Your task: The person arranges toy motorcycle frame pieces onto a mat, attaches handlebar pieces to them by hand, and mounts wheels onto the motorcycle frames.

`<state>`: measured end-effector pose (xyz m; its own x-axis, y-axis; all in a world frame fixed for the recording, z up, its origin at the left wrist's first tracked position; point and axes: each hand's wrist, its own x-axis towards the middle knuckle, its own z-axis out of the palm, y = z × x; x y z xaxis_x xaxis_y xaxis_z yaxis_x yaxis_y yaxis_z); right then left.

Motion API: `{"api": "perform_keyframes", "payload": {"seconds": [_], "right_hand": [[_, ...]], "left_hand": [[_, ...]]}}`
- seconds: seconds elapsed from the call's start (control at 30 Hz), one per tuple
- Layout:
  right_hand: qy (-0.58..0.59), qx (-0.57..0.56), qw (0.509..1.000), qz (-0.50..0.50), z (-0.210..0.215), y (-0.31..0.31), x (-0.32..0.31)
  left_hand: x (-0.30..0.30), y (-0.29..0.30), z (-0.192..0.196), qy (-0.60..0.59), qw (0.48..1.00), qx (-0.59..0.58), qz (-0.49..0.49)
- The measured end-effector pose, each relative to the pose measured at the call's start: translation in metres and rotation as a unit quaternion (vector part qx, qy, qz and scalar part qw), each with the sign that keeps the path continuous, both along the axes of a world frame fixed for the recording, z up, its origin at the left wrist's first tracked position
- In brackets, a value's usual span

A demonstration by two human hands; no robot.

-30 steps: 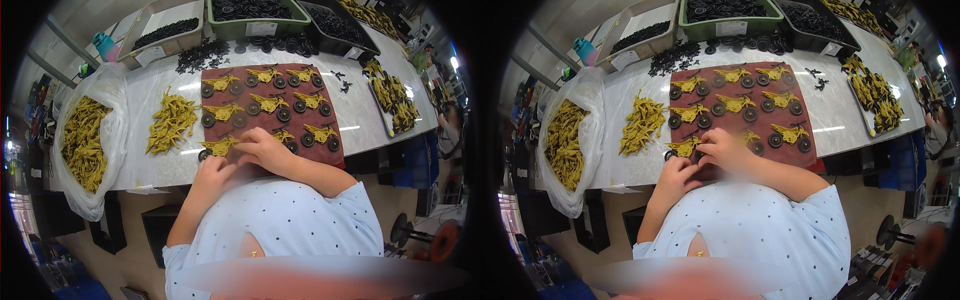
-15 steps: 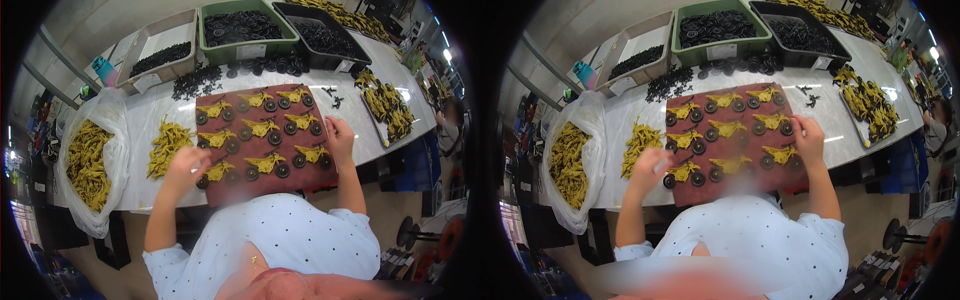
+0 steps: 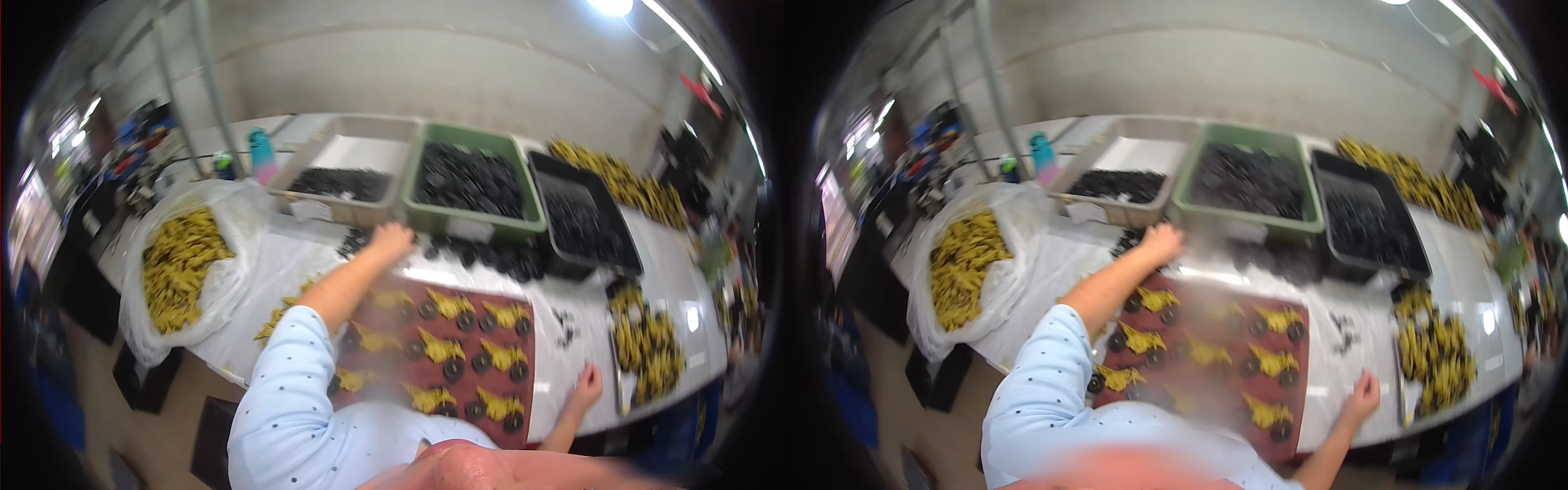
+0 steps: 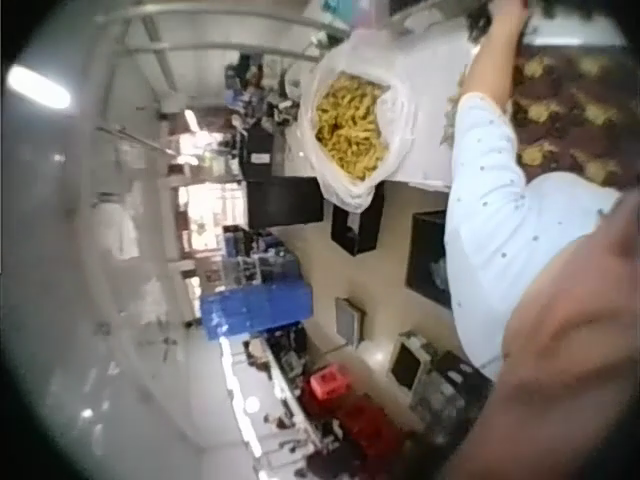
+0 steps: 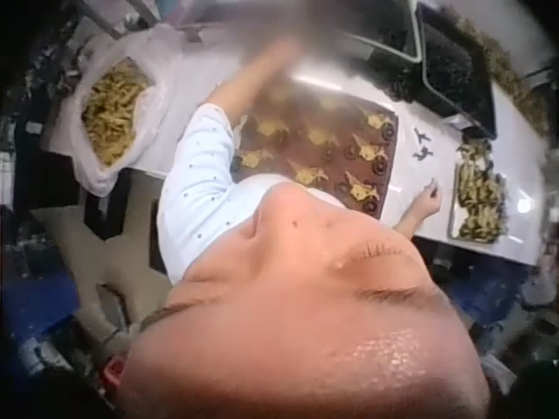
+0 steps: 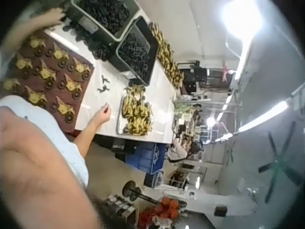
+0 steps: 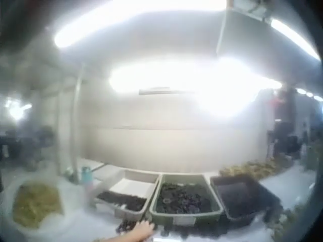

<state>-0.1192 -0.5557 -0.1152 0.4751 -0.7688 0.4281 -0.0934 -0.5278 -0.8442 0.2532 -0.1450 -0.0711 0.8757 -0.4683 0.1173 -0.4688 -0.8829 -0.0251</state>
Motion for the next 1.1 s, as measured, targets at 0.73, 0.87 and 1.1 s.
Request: {"api": "perform_keyframes", "payload": {"seconds": [0.73, 0.87, 1.1], "right_hand": [[0.063, -0.019, 0.998, -0.011, 0.019, 0.014, 0.004], [0.043, -0.035, 0.998, -0.032, 0.016, 0.01, 0.007], [0.043, -0.028, 0.998, -0.03, -0.017, -0.018, 0.003]], "left_hand": [[0.026, 0.02, 0.011, -0.125, 0.974, -0.192, 0.007], [0.029, 0.022, -0.006, -0.119, 0.976, -0.182, 0.032], [0.025, 0.012, -0.008, -0.095, 0.911, -0.392, 0.087]]}}
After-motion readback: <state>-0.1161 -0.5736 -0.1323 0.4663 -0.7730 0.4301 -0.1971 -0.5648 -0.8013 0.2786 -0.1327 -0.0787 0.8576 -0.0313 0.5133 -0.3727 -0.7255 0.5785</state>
